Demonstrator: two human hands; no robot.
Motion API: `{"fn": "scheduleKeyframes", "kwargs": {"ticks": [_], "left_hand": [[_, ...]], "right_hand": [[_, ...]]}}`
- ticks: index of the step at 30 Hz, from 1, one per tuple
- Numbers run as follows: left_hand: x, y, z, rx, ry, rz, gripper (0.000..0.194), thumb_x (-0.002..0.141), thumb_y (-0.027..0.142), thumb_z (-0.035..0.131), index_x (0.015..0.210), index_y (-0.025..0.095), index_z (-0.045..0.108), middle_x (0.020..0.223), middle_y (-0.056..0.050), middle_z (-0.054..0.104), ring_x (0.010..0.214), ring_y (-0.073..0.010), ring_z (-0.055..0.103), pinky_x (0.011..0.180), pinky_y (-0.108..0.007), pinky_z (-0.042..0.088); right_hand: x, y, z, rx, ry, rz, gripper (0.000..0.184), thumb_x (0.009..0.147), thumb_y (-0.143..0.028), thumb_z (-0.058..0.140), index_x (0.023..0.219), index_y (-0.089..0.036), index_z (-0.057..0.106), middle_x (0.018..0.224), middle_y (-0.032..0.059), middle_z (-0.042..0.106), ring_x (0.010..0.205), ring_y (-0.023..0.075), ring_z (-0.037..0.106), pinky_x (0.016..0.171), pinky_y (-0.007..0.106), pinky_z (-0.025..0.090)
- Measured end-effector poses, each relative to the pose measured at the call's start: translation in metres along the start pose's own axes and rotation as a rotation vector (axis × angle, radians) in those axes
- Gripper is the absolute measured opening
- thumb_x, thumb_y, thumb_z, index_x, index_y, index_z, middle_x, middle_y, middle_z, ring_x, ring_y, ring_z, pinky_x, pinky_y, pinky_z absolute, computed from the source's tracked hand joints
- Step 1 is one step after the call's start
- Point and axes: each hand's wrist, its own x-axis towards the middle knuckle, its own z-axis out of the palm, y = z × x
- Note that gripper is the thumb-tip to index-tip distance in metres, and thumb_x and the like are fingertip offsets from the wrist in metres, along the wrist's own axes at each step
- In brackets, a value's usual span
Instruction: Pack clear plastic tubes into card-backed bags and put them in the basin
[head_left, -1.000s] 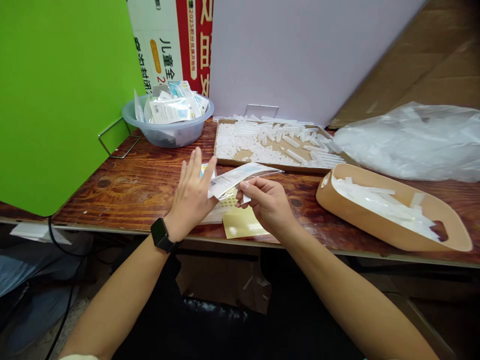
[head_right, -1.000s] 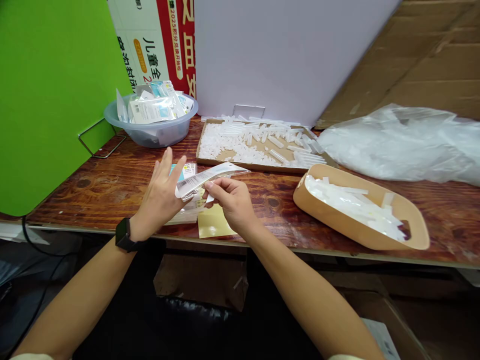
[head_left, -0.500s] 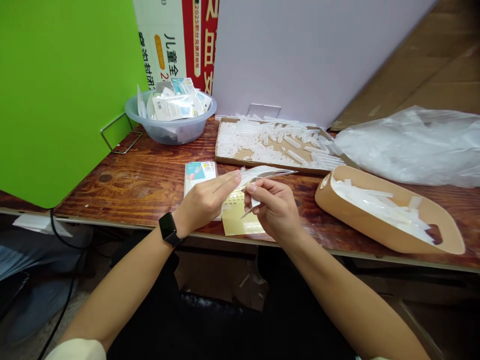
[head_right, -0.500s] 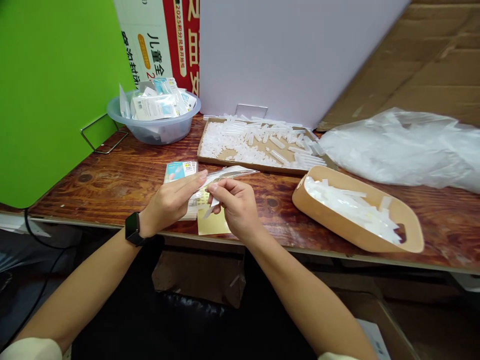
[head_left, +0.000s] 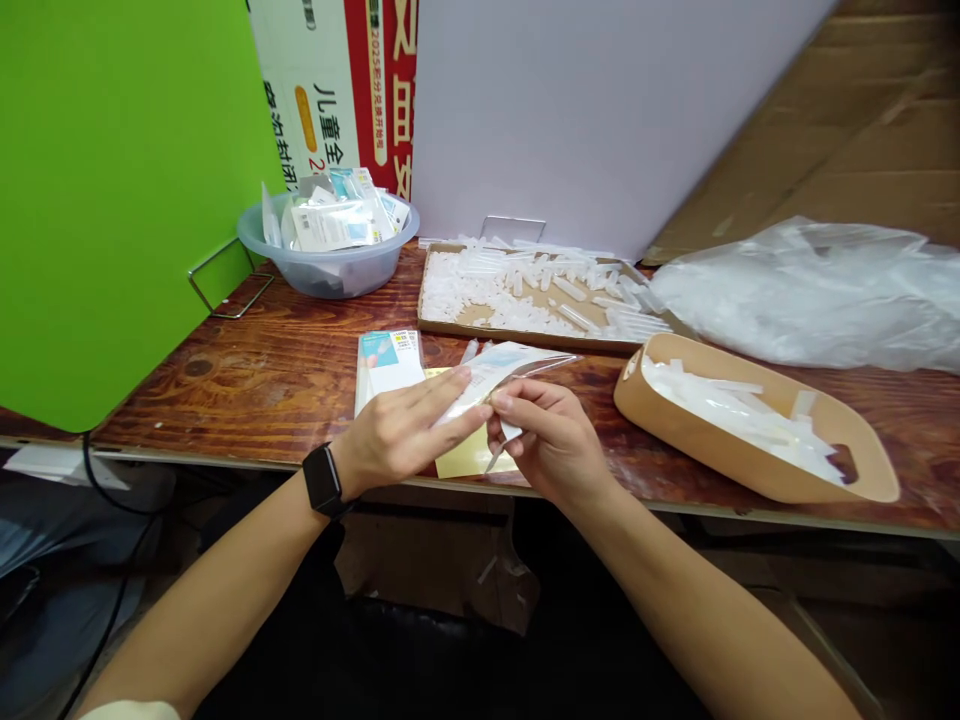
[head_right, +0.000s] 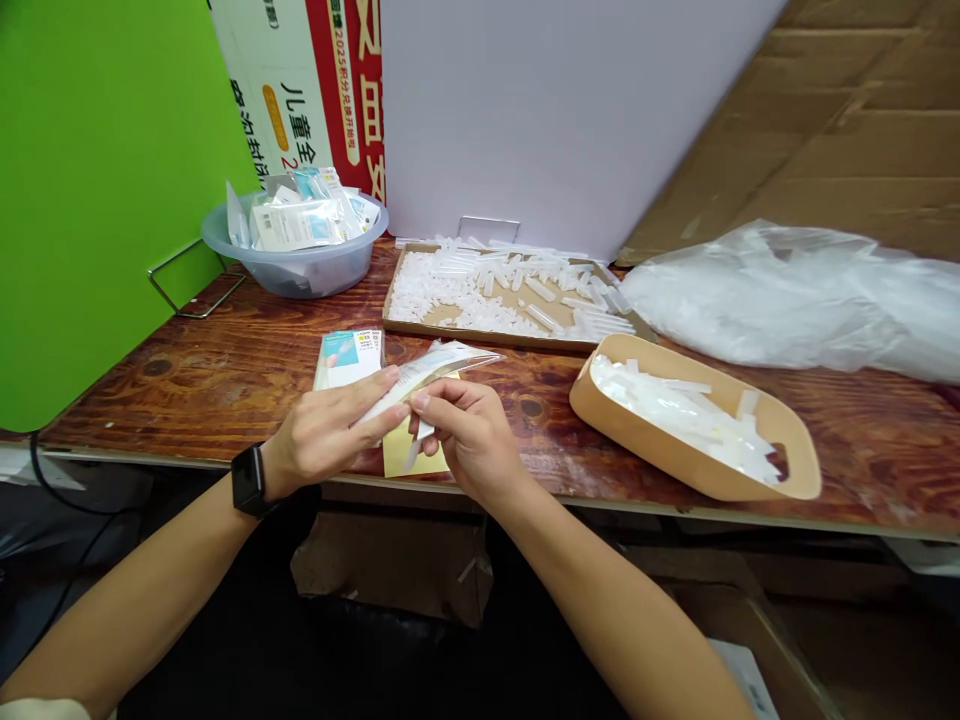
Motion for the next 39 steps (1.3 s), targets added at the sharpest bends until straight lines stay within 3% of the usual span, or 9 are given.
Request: {"fn": "scheduleKeyframes", "kwargs": {"ticks": [6,12,16,21,23,26,30,35,39], "left_hand": [[0.004,0.009,0.001,0.131,0.024,0.012,0.025,0.09,0.012,0.046,0.111,0.011,0.06,0.115,-0.019,0.066,0.119,-0.0246,0.056,0.094,-0.036,0.055],[0.002,0.006,-0.013,0.106,0.119,-0.369,0.046,0.092,0.013,0.04,0.138,0.017,0.044,0.115,-0.012,0.068,0.09,-0.015,0.069,0.076,-0.025,0.058],[0.02,-0.05,-0.055,0.435,0.287,-0.8,0.044,0.094,0.027,0.044,0.135,0.014,0.049,0.096,-0.011,0.072,0.067,-0.0155,0.065,0.066,-0.03,0.055],[0.042,-0.158,-0.104,0.593,0.434,-1.005,0.049,0.097,0.029,0.03,0.142,0.012,0.039,0.12,-0.018,0.061,0.105,-0.0261,0.059,0.089,-0.045,0.046],[0.037,-0.189,-0.106,0.596,0.314,-1.141,0.049,0.097,0.026,0.026,0.142,0.012,0.037,0.118,-0.018,0.061,0.104,-0.026,0.059,0.088,-0.041,0.045],[0.023,-0.212,-0.094,0.534,-0.068,-1.271,0.041,0.092,0.023,0.037,0.129,0.008,0.047,0.111,-0.015,0.064,0.103,-0.0237,0.058,0.09,-0.037,0.042],[0.02,-0.219,-0.077,0.489,-0.183,-1.281,0.018,0.08,0.022,0.054,0.092,0.009,0.057,0.098,-0.013,0.066,0.101,-0.0253,0.057,0.092,-0.038,0.04],[0.037,-0.228,-0.071,0.471,-0.282,-1.28,0.025,0.086,0.04,0.039,0.082,0.017,0.049,0.092,-0.007,0.065,0.11,-0.0337,0.053,0.094,-0.049,0.039],[0.036,-0.241,-0.07,0.49,-0.405,-1.379,0.045,0.075,0.059,0.044,0.084,0.015,0.051,0.104,-0.013,0.066,0.121,-0.0479,0.042,0.091,-0.061,0.037]], "right_hand": [[0.001,-0.001,-0.008,-0.031,-0.064,0.042,0.023,0.06,-0.034,0.082,0.057,-0.016,0.069,0.052,0.001,0.06,0.041,0.0085,0.051,0.037,0.019,0.042],[0.007,-0.003,-0.025,-0.111,-0.075,0.08,0.025,0.063,-0.037,0.083,0.066,-0.015,0.072,0.064,0.0024,0.064,0.056,0.0103,0.058,0.054,0.022,0.054],[0.01,-0.001,-0.037,-0.089,-0.031,0.088,0.027,0.063,-0.037,0.083,0.068,-0.014,0.072,0.067,0.0031,0.064,0.057,0.0109,0.06,0.058,0.023,0.056],[0.006,0.004,-0.042,-0.15,-0.036,0.099,0.025,0.066,-0.038,0.081,0.067,-0.015,0.072,0.068,0.005,0.064,0.058,0.0146,0.061,0.06,0.028,0.058],[0.004,0.005,-0.041,-0.166,-0.036,0.1,0.022,0.065,-0.037,0.082,0.065,-0.017,0.072,0.067,0.0048,0.063,0.058,0.0153,0.061,0.06,0.028,0.058],[0.003,0.004,-0.039,-0.184,-0.041,0.1,0.021,0.067,-0.039,0.08,0.063,-0.02,0.072,0.067,0.0046,0.064,0.059,0.0172,0.062,0.062,0.029,0.057],[0.003,-0.008,-0.052,-0.293,0.046,-0.046,0.018,0.073,-0.04,0.072,0.075,-0.022,0.075,0.077,0.0059,0.07,0.072,0.0231,0.066,0.073,0.037,0.056],[0.004,-0.047,-0.117,-0.821,0.549,-0.493,0.027,0.083,-0.033,0.056,0.095,-0.016,0.073,0.089,0.0095,0.073,0.085,0.0267,0.066,0.083,0.042,0.05],[-0.004,-0.074,-0.177,-1.224,0.882,-0.426,0.033,0.087,-0.021,0.047,0.11,-0.012,0.068,0.096,0.014,0.072,0.089,0.0266,0.066,0.085,0.039,0.046]]}}
